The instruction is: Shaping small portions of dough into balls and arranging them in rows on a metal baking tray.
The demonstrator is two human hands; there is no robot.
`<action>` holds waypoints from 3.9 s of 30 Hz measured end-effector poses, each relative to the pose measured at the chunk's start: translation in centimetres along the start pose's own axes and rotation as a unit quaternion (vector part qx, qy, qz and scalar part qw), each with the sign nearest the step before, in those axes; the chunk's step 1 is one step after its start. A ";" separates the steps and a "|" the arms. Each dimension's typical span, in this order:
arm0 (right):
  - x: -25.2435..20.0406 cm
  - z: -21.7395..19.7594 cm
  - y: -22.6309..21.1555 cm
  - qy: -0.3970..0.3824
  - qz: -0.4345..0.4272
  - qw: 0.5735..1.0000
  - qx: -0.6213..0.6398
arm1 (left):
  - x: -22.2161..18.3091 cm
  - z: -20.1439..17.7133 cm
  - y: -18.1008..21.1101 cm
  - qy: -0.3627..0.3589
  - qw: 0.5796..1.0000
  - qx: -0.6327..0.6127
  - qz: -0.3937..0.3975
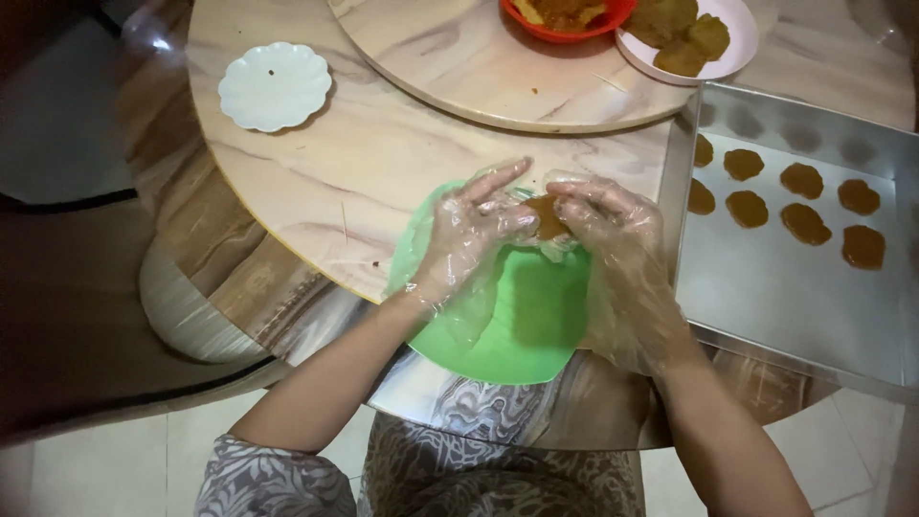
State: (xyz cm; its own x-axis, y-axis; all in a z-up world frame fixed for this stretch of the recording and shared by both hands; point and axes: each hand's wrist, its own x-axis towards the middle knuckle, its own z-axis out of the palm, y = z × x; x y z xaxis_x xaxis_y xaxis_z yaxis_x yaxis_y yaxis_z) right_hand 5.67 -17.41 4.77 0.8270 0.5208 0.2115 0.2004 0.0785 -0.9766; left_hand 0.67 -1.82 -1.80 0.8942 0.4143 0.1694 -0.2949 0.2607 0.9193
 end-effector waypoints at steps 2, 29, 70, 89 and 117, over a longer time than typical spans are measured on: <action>-0.6 1.0 -1.7 0.008 0.024 1.000 0.003 | 0.2 0.0 1.0 -0.044 0.996 0.074 0.032; -0.9 -0.8 0.4 0.006 -0.215 0.935 -0.281 | -0.4 -0.6 1.0 -0.083 0.888 -0.395 -0.218; -0.9 1.2 0.7 0.004 0.124 0.988 -0.088 | -0.8 -0.1 -2.9 -0.126 0.963 -0.239 -0.013; -0.5 0.5 2.5 0.005 0.081 0.994 -0.071 | -2.0 2.4 2.0 -0.009 0.976 -0.211 -0.058; -1.2 0.4 1.2 -0.282 -0.357 0.643 -0.616 | -1.2 -1.7 -0.1 -0.268 0.645 -0.684 -0.212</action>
State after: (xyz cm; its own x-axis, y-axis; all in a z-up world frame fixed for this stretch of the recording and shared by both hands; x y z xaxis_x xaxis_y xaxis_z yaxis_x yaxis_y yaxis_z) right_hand 4.71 -17.62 3.32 0.0409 0.9789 0.2003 0.9746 -0.0832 0.2077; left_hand -0.96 -0.88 -2.74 0.8722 -0.2124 0.4406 0.3208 0.9284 -0.1875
